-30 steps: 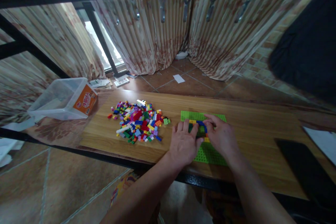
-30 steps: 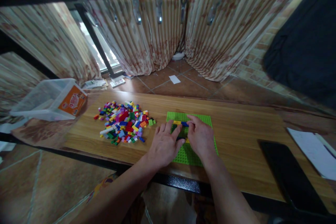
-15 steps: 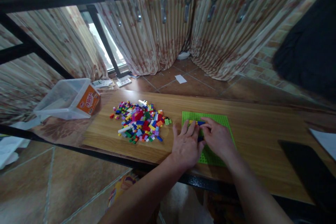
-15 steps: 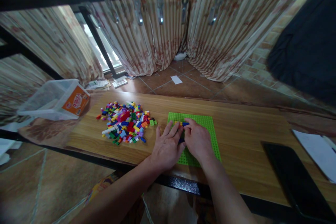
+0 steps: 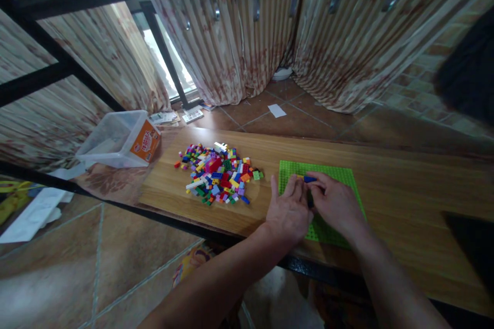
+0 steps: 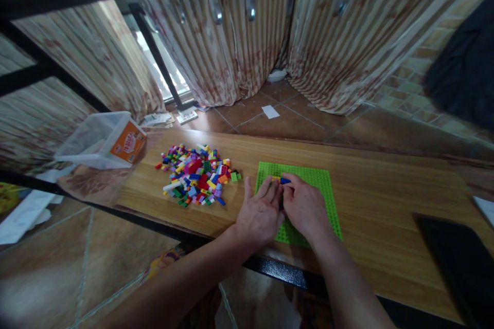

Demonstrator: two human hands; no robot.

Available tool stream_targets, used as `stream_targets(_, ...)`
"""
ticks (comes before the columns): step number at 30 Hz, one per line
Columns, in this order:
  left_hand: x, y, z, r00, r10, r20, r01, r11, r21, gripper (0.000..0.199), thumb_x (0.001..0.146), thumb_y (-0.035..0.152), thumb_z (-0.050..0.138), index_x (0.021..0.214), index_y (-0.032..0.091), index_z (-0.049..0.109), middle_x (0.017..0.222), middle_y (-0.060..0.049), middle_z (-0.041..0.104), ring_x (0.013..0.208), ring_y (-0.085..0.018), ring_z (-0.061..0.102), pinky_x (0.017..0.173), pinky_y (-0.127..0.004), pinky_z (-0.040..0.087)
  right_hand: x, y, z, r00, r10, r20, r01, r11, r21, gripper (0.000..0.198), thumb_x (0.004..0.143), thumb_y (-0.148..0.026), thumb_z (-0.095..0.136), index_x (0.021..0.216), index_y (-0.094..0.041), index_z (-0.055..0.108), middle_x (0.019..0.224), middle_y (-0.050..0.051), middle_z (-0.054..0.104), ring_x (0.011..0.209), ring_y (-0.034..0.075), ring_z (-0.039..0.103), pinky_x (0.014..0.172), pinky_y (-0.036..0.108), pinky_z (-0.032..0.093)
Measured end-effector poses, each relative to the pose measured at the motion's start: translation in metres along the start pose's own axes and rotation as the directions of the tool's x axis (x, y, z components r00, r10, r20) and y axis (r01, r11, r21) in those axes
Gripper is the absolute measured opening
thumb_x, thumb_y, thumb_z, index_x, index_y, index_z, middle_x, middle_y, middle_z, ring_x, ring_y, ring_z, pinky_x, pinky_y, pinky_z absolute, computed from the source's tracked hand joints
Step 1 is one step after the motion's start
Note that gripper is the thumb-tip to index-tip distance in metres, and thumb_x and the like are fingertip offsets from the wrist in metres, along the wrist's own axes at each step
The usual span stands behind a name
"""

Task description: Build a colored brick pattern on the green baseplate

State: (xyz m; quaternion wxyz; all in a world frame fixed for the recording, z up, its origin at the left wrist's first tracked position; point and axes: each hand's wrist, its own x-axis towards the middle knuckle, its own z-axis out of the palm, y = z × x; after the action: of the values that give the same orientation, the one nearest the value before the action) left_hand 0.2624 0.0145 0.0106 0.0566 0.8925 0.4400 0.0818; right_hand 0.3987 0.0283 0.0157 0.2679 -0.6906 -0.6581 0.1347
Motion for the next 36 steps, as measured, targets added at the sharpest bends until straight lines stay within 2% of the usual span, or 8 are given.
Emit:
stream_targets(5, -0.004, 0.002, 0.008, 0.999, -0.01, -0.037, 0.012, 0.999, 0.046, 0.056, 0.097, 0.038, 0.024, 0.141, 0.007, 0.04, 0.152, -0.014, 0.035, 0.143, -0.029, 0.022, 0.112, -0.069, 0.013, -0.001, -0.002, -0.004, 0.999, 0.017, 0.051, -0.015, 0.999, -0.039, 0.036, 0.084, -0.021, 0.043, 0.111, -0.018, 0.067, 0.098, 0.009, 0.074, 0.082, 0.024, 0.069, 0.073, 0.035, 0.052)
stream_targets(10, -0.007, 0.003, 0.009, 0.994, -0.029, -0.105, 0.033, 0.999, 0.036, 0.056, 0.097, 0.041, 0.023, 0.141, 0.009, 0.041, 0.15, -0.013, 0.039, 0.143, -0.03, 0.021, 0.111, -0.071, 0.014, -0.003, 0.003, -0.003, 0.999, -0.002, 0.04, 0.003, 0.999, -0.039, 0.037, 0.083, -0.021, 0.042, 0.112, -0.018, 0.066, 0.097, 0.009, 0.074, 0.084, 0.024, 0.07, 0.074, 0.036, 0.053)
stream_targets(18, -0.005, 0.001, 0.002, 0.984, -0.051, -0.171, 0.047, 0.998, -0.03, 0.057, 0.096, 0.049, 0.03, 0.137, 0.013, 0.044, 0.147, -0.013, 0.042, 0.143, -0.029, 0.022, 0.111, -0.066, 0.021, -0.004, 0.015, -0.006, 0.999, -0.008, -0.054, 0.009, 1.0, 0.025, 0.036, 0.085, -0.031, 0.042, 0.112, -0.021, 0.064, 0.096, 0.006, 0.075, 0.086, 0.024, 0.07, 0.079, 0.038, 0.052)
stream_targets(24, 0.001, -0.017, -0.013, 0.964, -0.141, -0.224, 0.113, 0.984, -0.136, 0.045, 0.096, 0.041, 0.034, 0.132, 0.018, 0.048, 0.142, -0.011, 0.049, 0.138, -0.028, 0.031, 0.11, -0.066, 0.023, 0.001, 0.009, -0.007, 0.992, -0.019, -0.123, 0.026, 0.998, 0.056, 0.035, 0.086, -0.032, 0.044, 0.109, -0.02, 0.067, 0.094, 0.007, 0.075, 0.079, 0.022, 0.07, 0.076, 0.034, 0.053)
stream_targets(27, 0.004, -0.037, -0.021, 0.924, -0.266, -0.273, 0.206, 0.951, -0.23, 0.037, 0.093, 0.028, 0.042, 0.128, 0.017, 0.05, 0.135, -0.01, 0.054, 0.131, -0.026, 0.041, 0.109, -0.057, 0.032, 0.003, 0.008, -0.008, 0.989, 0.037, -0.146, -0.03, 0.998, 0.048, 0.033, 0.085, -0.033, 0.046, 0.105, -0.021, 0.069, 0.092, 0.007, 0.075, 0.082, 0.022, 0.07, 0.077, 0.034, 0.053)
stream_targets(29, 0.007, -0.048, -0.024, 0.912, -0.293, -0.286, 0.203, 0.93, -0.306, 0.033, 0.091, 0.017, 0.042, 0.121, 0.015, 0.054, 0.125, -0.01, 0.061, 0.119, -0.022, 0.052, 0.105, -0.044, 0.041, 0.003, 0.009, -0.009, 0.988, 0.065, -0.139, -0.058, 0.997, 0.051, 0.031, 0.085, -0.034, 0.048, 0.103, -0.021, 0.07, 0.093, 0.006, 0.075, 0.085, 0.023, 0.07, 0.079, 0.036, 0.052)
stream_targets(31, 0.01, -0.054, -0.025, 0.905, -0.324, -0.275, 0.209, 0.903, -0.376, 0.032, 0.09, 0.014, 0.04, 0.117, 0.015, 0.057, 0.115, -0.01, 0.064, 0.109, -0.02, 0.057, 0.099, -0.037, 0.046, 0.002, 0.008, -0.009, 0.99, 0.066, -0.124, -0.06, 0.997, 0.049, 0.029, 0.084, -0.034, 0.049, 0.098, -0.022, 0.071, 0.096, 0.006, 0.075, 0.086, 0.023, 0.069, 0.081, 0.037, 0.051)
stream_targets(36, 0.009, -0.044, -0.017, 0.938, -0.305, -0.165, 0.208, 0.876, -0.435, 0.031, 0.087, 0.014, 0.043, 0.113, 0.018, 0.06, 0.101, -0.007, 0.066, 0.09, -0.018, 0.062, 0.083, -0.031, 0.052, 0.0, 0.003, -0.004, 1.0, -0.028, -0.007, 0.028, 1.0, 0.015, 0.028, 0.086, -0.028, 0.046, 0.091, -0.022, 0.072, 0.095, 0.006, 0.074, 0.086, 0.023, 0.068, 0.082, 0.037, 0.05)
